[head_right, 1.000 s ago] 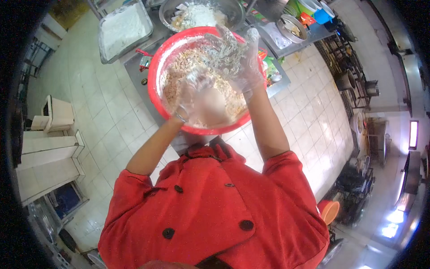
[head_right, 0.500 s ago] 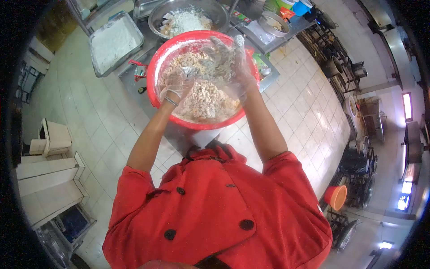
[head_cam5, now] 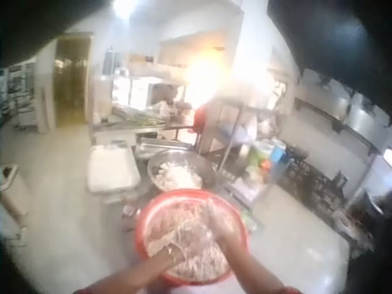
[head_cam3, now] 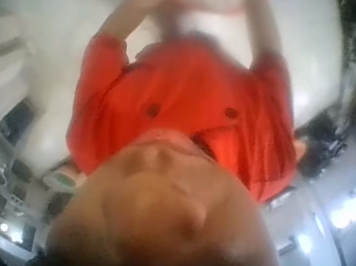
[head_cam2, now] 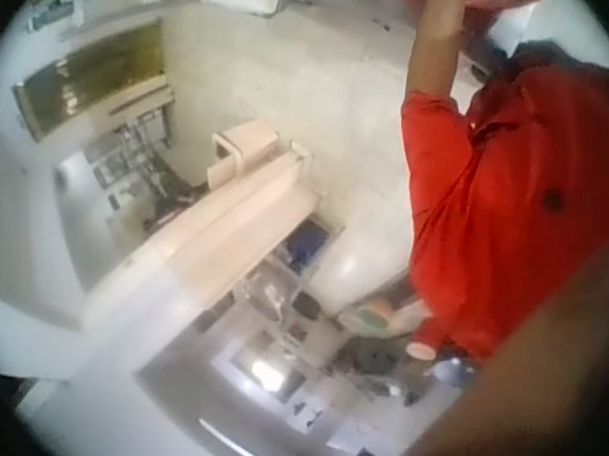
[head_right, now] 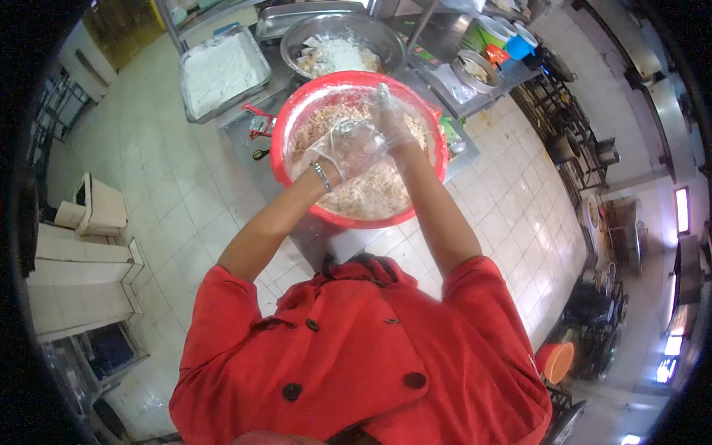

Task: The person puts on disposable gloves and mixes a flour-based dough in a red bowl using both hands. The mixing continues for the duration of the clip, with the person kneading and folding the ingredients together.

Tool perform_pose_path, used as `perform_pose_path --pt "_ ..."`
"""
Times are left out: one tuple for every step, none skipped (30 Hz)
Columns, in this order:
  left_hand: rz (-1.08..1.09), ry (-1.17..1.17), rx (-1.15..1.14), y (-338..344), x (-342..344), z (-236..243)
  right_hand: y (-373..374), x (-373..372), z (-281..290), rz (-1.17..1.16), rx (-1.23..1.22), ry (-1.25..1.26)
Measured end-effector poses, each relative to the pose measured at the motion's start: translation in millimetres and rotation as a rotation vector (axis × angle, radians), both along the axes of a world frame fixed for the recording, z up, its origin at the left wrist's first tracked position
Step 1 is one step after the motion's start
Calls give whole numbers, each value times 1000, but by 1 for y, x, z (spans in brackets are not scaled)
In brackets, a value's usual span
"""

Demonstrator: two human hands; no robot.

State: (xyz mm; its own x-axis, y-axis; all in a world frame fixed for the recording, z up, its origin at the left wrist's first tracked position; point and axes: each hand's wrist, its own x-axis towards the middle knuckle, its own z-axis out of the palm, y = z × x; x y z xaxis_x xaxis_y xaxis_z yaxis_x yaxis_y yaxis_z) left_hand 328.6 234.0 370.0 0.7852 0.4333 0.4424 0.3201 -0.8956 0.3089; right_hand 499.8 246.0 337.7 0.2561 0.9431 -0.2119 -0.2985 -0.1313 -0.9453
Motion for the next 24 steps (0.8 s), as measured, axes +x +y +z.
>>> perform_pose_path --pt "57 62 3 11 4 -9 2 -10 -1 23 -6 81" --pt "102 118 9 16 4 -5 -4 -20 5 35 -9 157" --pt "139 135 -107 23 -2 -2 -10 -28 8 45 -14 232" --pt "119 110 -121 22 -1 -1 -14 -25 3 10 43 198" --pt "107 87 -133 21 -2 -1 -13 -24 -5 -18 104 168" --pt "93 65 -145 20 -2 -1 -14 -21 -14 -48 164 137" --pt "117 -6 -167 23 -7 -8 -19 -37 -4 -16 168 311" --pt "110 -33 -166 24 -7 -16 -20 -42 1 -24 149 281" --pt "103 -59 -165 26 -7 -24 -19 -46 5 -32 130 250" --pt "84 -85 -163 25 -5 -19 -18 -46 6 -51 114 218" --pt "121 25 -155 26 -3 -15 -17 -46 3 -79 117 260" --pt "159 135 -146 26 -1 -10 -15 -46 -4 -106 121 302" --pt "197 239 -127 28 2 1 -10 -44 -9 -132 134 340" --pt "234 173 -83 34 6 7 -4 -43 -24 -170 229 107" --pt "262 102 -38 42 13 9 1 -40 -46 -219 322 -132" --pt "309 42 2 51 12 6 1 -43 -49 -197 311 -234" --pt "333 111 -72 57 14 5 -4 -48 -44 -180 295 -337" --pt "338 127 -101 62 18 3 -11 -45 -38 -107 185 -318" --pt "345 146 -137 61 19 3 -23 -46 -17 -54 106 -355" --pt "345 163 -175 59 23 4 -37 -44 6 -5 30 -399" --pt "359 189 -219 57 22 3 -54 -44 36 36 -11 -492" --pt "336 227 -192 58 28 0 -68 -38 49 62 -57 -595" --pt "313 265 -165 63 34 -6 -73 -33 41 80 25 -270" --pt "292 303 -138 67 41 -9 -76 -25 39 105 78 -395"
